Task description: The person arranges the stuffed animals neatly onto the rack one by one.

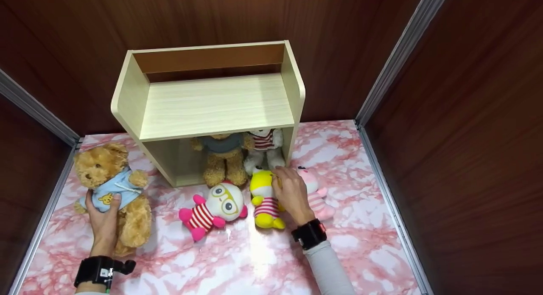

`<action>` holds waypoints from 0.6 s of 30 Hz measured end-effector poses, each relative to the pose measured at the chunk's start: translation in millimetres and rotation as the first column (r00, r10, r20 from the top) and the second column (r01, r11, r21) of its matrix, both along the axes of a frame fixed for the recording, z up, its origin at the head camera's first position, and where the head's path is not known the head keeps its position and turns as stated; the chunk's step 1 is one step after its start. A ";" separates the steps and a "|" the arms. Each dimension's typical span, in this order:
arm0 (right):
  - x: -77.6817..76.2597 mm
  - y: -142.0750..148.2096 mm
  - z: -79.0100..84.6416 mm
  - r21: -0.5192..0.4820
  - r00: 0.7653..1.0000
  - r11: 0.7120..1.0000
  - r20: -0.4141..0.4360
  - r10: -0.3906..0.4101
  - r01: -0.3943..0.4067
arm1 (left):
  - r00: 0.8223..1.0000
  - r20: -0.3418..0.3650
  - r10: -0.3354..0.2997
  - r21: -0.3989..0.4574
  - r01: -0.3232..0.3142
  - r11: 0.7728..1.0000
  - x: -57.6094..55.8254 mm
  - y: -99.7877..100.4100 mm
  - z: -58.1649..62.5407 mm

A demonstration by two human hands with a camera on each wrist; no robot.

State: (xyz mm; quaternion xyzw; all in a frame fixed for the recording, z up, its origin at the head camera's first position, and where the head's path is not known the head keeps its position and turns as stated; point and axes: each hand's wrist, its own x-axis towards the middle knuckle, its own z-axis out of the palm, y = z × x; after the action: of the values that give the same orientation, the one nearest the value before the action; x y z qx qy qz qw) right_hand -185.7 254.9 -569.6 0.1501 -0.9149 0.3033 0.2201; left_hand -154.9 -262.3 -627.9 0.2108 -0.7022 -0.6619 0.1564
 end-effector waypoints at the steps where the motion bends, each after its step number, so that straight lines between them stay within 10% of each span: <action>1: 0.0 -0.7 0.0 -0.001 1.000 1.000 -0.003 0.001 -0.001 | 1.000 -0.026 0.005 0.002 -0.004 1.000 3.2 4.4 6.1; 8: -0.4 -6.9 0.5 -0.008 0.999 1.000 -0.040 0.015 -0.016 | 0.981 -0.192 0.009 -0.051 -0.019 0.999 24.3 36.8 40.8; 18: 0.2 -18.1 2.4 -0.032 0.999 0.999 -0.007 0.037 -0.037 | 0.941 -0.339 -0.009 -0.113 -0.031 0.993 23.8 60.5 13.4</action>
State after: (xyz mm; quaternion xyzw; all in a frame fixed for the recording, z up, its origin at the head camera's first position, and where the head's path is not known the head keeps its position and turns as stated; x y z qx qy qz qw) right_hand -185.6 236.8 -567.2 0.1643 -0.9062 0.3217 0.2197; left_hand -131.1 -201.8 -614.5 0.0881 -0.7011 -0.6451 0.2906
